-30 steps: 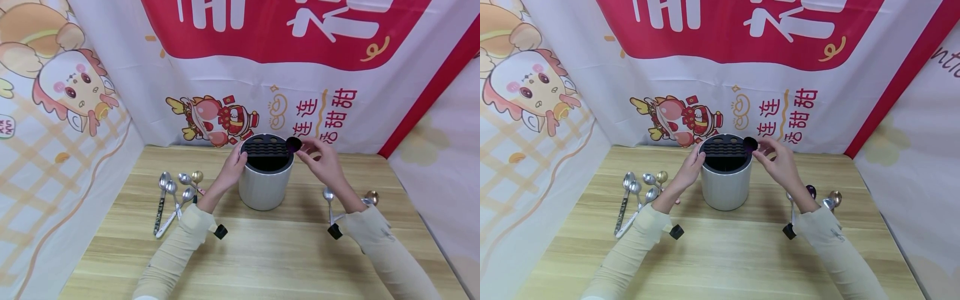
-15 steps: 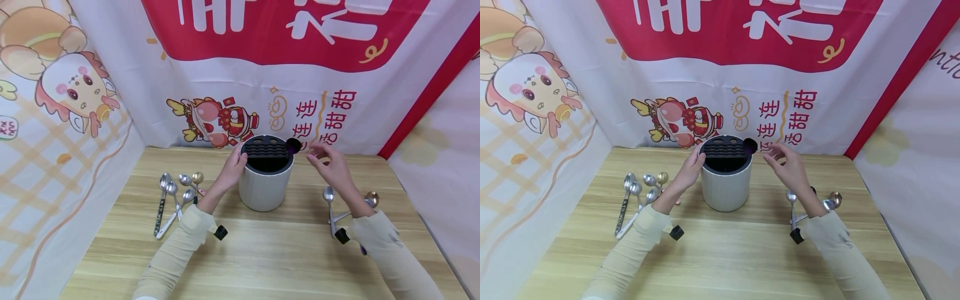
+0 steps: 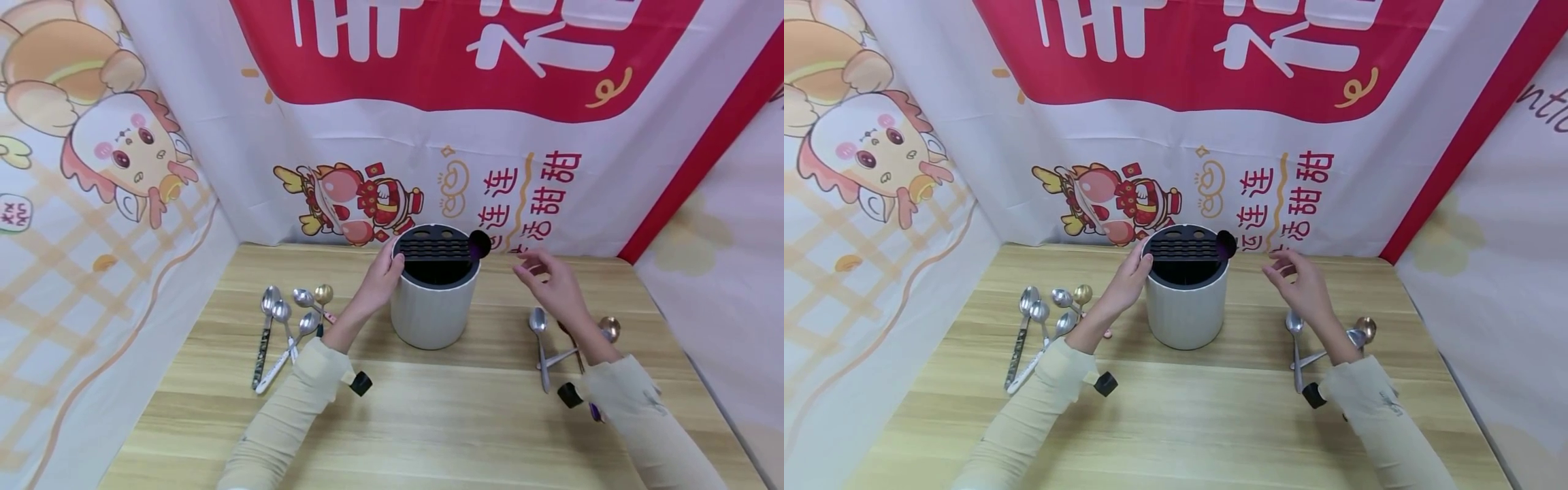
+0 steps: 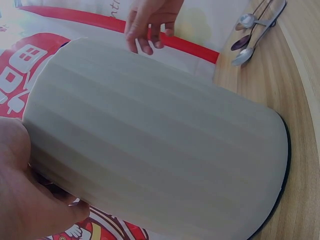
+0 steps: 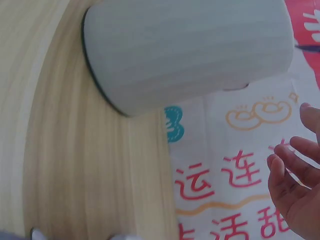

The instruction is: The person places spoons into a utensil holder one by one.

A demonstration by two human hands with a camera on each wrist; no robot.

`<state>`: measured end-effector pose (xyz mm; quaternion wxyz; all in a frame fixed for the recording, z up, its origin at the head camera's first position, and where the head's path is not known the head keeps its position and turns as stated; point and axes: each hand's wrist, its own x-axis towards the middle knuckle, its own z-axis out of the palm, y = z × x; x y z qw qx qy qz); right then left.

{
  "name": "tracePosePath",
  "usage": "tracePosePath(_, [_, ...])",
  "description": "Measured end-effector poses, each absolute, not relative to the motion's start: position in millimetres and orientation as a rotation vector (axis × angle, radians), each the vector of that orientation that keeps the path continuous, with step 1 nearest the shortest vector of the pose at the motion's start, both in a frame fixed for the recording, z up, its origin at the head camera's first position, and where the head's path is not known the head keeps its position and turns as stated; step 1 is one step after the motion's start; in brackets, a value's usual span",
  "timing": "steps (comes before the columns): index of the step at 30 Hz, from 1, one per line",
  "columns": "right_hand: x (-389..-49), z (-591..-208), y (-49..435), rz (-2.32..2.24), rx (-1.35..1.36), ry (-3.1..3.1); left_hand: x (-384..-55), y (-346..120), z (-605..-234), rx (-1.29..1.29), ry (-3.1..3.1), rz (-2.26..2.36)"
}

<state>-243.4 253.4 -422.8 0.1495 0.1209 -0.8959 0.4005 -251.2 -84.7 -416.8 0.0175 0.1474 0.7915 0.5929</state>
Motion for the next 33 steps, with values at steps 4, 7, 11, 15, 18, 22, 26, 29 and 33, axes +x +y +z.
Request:
tracePosePath(4, [-244, -431, 264, 1.121, 0.366, -2.620, -252, -85, -418, 0.487, 2.480, 1.847])
tracePosePath(7, [-246, -439, 272, 1.116, 0.384, -2.648, -253, -85, -420, 0.543, 2.499, 1.857])
tracePosePath(11, [-247, -446, 280, 1.102, 0.405, -2.685, -254, -86, -421, 0.555, 2.516, 1.857])
tracePosePath(15, [-245, -450, 285, 1.080, 0.411, -2.727, -251, -87, -416, 0.522, 2.506, 1.841])
tracePosePath(18, [-244, -453, 288, 1.072, 0.389, -2.768, -250, -86, -416, 0.505, 2.492, 1.838])
tracePosePath(22, [-242, -457, 292, 1.060, 0.372, -2.810, -253, -86, -421, 0.504, 2.501, 1.837])
tracePosePath(26, [-242, -463, 297, 1.060, 0.380, -2.832, -253, -87, -421, 0.522, 2.499, 1.844])
tracePosePath(29, [-242, -470, 300, 1.074, 0.381, -2.872, -254, -87, -421, 0.539, 2.486, 1.854])
tracePosePath(33, [-243, -479, 306, 1.075, 0.380, -2.965, -255, -87, -421, 0.563, 2.467, 1.858])
